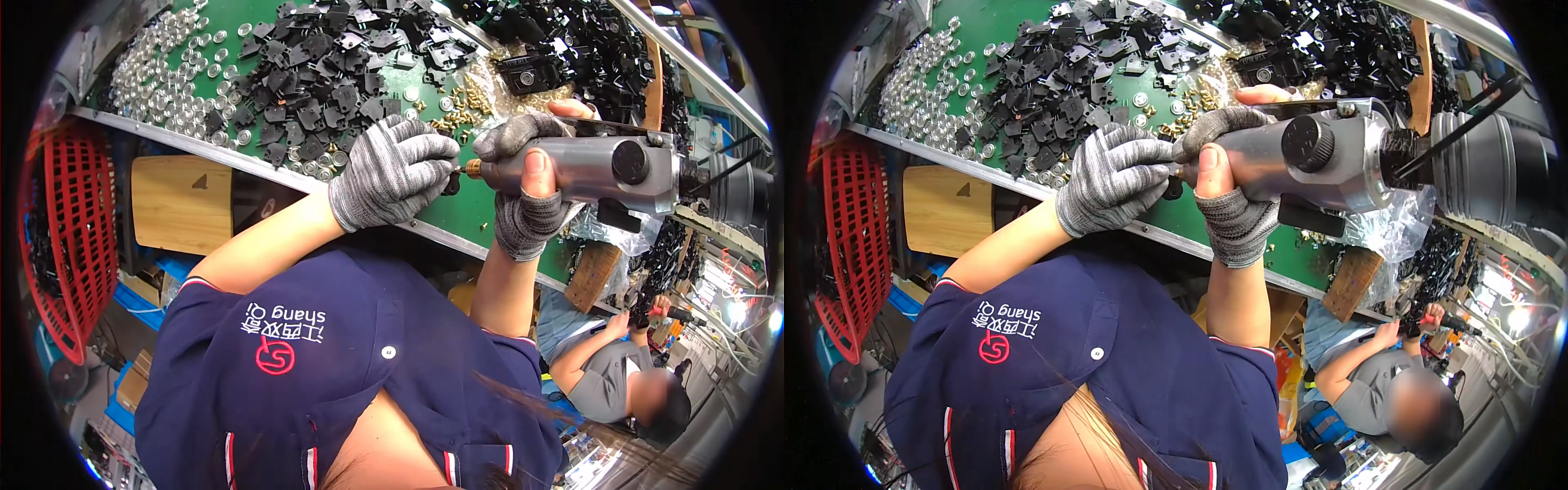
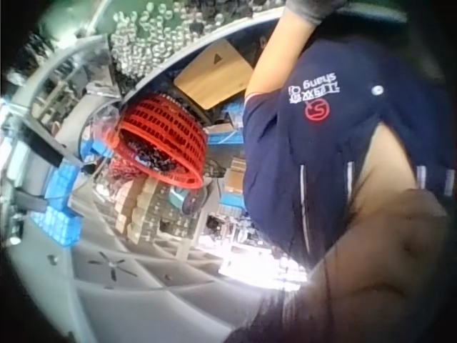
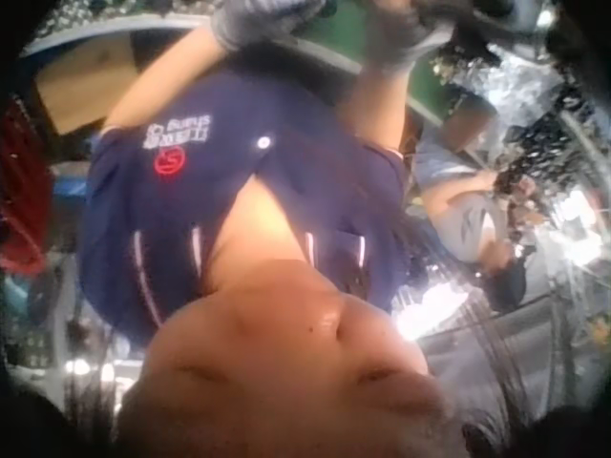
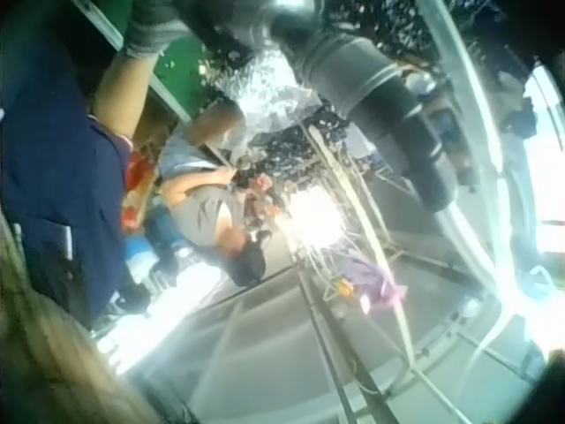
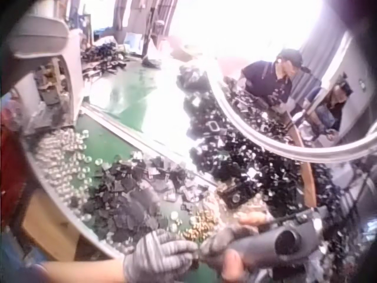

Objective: The recorder is assembling small black plastic components and metal pins using a pneumatic screwdriver and an industrial press machine at a factory workstation.

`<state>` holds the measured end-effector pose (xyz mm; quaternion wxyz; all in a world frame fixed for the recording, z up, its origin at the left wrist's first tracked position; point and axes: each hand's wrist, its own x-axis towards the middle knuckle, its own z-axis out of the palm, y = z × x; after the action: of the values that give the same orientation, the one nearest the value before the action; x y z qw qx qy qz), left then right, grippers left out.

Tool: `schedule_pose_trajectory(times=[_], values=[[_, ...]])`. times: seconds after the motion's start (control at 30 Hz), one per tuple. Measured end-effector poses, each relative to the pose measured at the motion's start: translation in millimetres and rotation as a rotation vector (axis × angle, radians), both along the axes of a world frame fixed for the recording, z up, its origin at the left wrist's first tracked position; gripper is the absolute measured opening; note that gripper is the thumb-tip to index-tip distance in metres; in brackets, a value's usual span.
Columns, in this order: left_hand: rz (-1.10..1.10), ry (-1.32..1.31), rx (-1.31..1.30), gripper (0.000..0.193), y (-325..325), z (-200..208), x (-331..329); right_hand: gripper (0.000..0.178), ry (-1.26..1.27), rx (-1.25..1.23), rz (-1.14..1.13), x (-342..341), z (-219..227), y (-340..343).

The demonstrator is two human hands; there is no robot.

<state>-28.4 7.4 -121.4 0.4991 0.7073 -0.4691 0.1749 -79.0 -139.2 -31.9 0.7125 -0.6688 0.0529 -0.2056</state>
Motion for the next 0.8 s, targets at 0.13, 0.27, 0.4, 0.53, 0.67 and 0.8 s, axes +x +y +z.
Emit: schedule_pose_trajectory(times=[0.13, 0.27, 0.4, 0.53, 0.67, 0.8], values=[[-0.003, 0.002, 0.001, 0.01, -0.6, 0.5, 0.0, 0.048, -0.076, -0.108, -0.029, 6.7, -8.7, -7.0], [-0.011, 0.0, 0.014, 0.01, 0.9, 0.9, 0.6, 0.042, -0.151, 0.037, 0.057, 9.5, -4.9, 1.7], [-0.034, -0.052, 0.016, 0.011, 1.7, 1.6, 3.5, 0.047, -0.059, 0.035, 0.019, 4.8, -8.5, 0.7], [-0.055, -0.083, -0.002, 0.013, 3.2, 2.0, 1.0, 0.052, -0.124, -0.026, 0.005, 4.9, -15.9, -5.8], [-0.062, -0.05, 0.008, 0.012, 4.7, 4.0, -3.0, 0.06, -0.08, 0.111, 0.141, 7.6, 16.5, 4.5], [-0.069, 0.185, -0.082, 0.01, 10.4, 13.4, -3.7, 0.063, -0.198, -0.094, 0.082, 10.7, 26.5, -8.5]])
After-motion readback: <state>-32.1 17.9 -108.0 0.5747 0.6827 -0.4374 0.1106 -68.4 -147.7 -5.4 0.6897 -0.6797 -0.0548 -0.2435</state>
